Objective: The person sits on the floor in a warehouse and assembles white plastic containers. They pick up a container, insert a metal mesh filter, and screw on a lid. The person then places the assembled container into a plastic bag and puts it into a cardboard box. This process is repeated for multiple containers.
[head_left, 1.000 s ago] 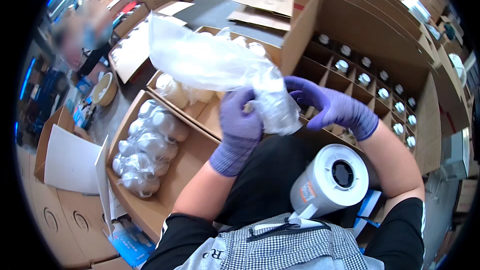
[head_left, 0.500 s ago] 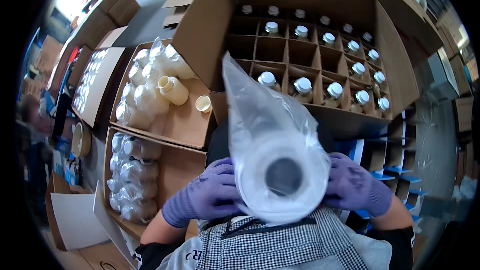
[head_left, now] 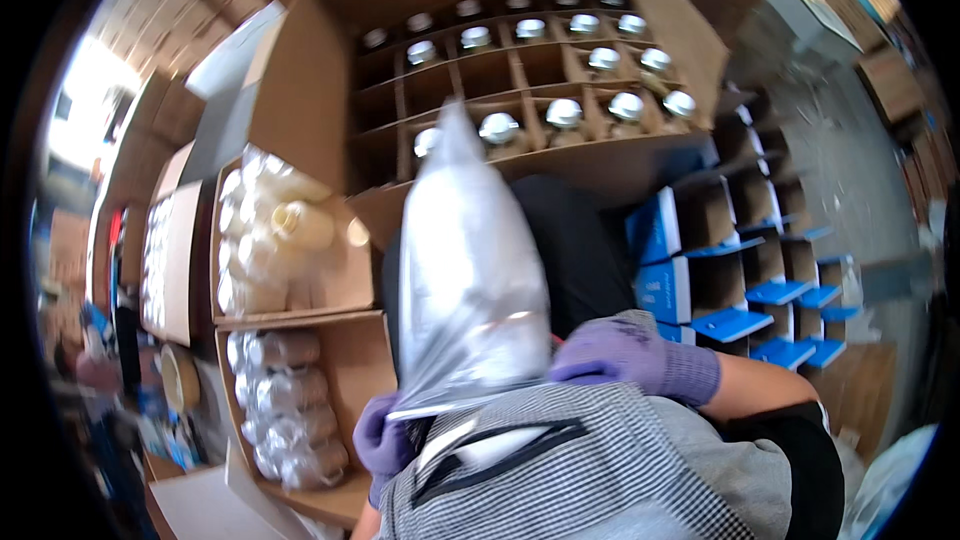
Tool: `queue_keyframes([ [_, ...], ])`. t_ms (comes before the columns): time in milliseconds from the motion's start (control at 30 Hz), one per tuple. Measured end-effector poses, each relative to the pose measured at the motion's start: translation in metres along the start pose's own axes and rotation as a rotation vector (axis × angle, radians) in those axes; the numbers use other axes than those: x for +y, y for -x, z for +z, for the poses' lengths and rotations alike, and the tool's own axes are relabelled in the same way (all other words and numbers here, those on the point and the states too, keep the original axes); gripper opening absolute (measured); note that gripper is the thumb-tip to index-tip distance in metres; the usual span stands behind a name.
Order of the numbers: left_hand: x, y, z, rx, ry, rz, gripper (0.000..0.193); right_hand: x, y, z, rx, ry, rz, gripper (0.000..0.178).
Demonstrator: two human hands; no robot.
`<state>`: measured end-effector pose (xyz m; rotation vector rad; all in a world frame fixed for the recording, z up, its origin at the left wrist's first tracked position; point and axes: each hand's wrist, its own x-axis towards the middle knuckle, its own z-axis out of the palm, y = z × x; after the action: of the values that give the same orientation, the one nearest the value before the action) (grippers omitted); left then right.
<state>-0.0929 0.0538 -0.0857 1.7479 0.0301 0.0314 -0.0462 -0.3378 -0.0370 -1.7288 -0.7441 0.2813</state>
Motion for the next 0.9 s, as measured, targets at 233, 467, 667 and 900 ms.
queue_keyframes([
  [233, 0.064, -0.027, 0.041, 0.202, 0.651, -0.284, 0.054, -0.064, -0.094, 0.05, 0.01, -0.41, -0.326, 0.023],
  [467, 0.153, -0.102, 0.143, -0.426, 0.426, 0.093, 0.066, -0.101, -0.073, 0.012, 0.465, 0.004, -1.029, 0.017],
  [667, 0.161, -0.164, 0.302, -0.808, 0.235, 0.408, 0.079, -0.072, 0.044, -0.096, 0.802, -0.015, -0.507, 0.03],
  [900, 0.118, -0.146, 0.425, -0.7, -0.752, 0.806, 0.075, 0.003, 0.163, -0.108, 1.447, -0.319, 0.153, 0.021],
])
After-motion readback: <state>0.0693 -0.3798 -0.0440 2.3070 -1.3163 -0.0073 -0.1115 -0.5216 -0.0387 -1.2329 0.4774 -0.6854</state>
